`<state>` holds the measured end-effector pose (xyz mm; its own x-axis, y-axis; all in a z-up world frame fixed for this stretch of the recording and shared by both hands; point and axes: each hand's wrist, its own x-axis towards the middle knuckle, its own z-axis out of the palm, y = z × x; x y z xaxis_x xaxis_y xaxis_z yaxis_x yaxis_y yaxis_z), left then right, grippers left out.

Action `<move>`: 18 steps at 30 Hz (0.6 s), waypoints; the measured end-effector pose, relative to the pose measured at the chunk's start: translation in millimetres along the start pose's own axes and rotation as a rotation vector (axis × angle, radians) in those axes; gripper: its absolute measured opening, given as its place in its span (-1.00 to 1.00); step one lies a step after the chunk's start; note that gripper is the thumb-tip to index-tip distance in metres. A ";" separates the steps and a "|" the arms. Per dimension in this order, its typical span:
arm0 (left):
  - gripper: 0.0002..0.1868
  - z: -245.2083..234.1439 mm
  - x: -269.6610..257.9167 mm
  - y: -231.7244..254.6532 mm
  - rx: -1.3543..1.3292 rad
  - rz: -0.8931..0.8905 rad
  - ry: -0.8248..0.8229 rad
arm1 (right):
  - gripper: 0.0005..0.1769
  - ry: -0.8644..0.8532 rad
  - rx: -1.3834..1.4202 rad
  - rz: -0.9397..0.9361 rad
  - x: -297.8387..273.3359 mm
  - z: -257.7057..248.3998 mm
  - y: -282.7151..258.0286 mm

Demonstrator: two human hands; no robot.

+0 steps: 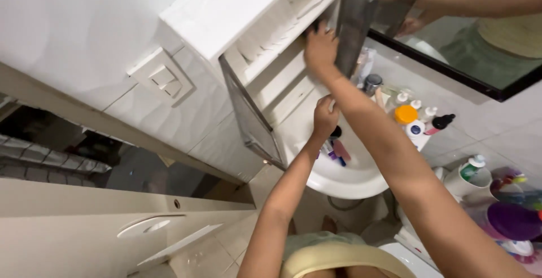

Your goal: Organizing and cleaning various toiletries and bathroom items on a sink and inside a cabinet.

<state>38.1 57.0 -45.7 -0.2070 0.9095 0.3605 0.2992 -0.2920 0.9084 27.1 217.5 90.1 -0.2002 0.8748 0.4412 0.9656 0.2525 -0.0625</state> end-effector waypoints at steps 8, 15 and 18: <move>-0.67 -13.0 -0.5 10.6 -0.051 0.022 -0.020 | -0.51 -0.088 0.089 -0.255 -23.9 -33.8 -8.1; -0.60 -17.5 -1.1 23.3 -0.138 0.034 -0.049 | -0.58 0.048 0.067 -0.238 3.6 -5.2 17.8; -0.65 -15.9 -2.2 15.5 -0.052 -0.008 -0.053 | -0.58 0.117 -0.026 -0.133 13.1 55.8 8.3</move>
<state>28.4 45.8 -29.1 -0.1590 0.9260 0.3424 0.2489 -0.2980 0.9215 23.2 254.2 45.4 -0.3075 0.7795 0.5457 0.9360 0.3510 0.0262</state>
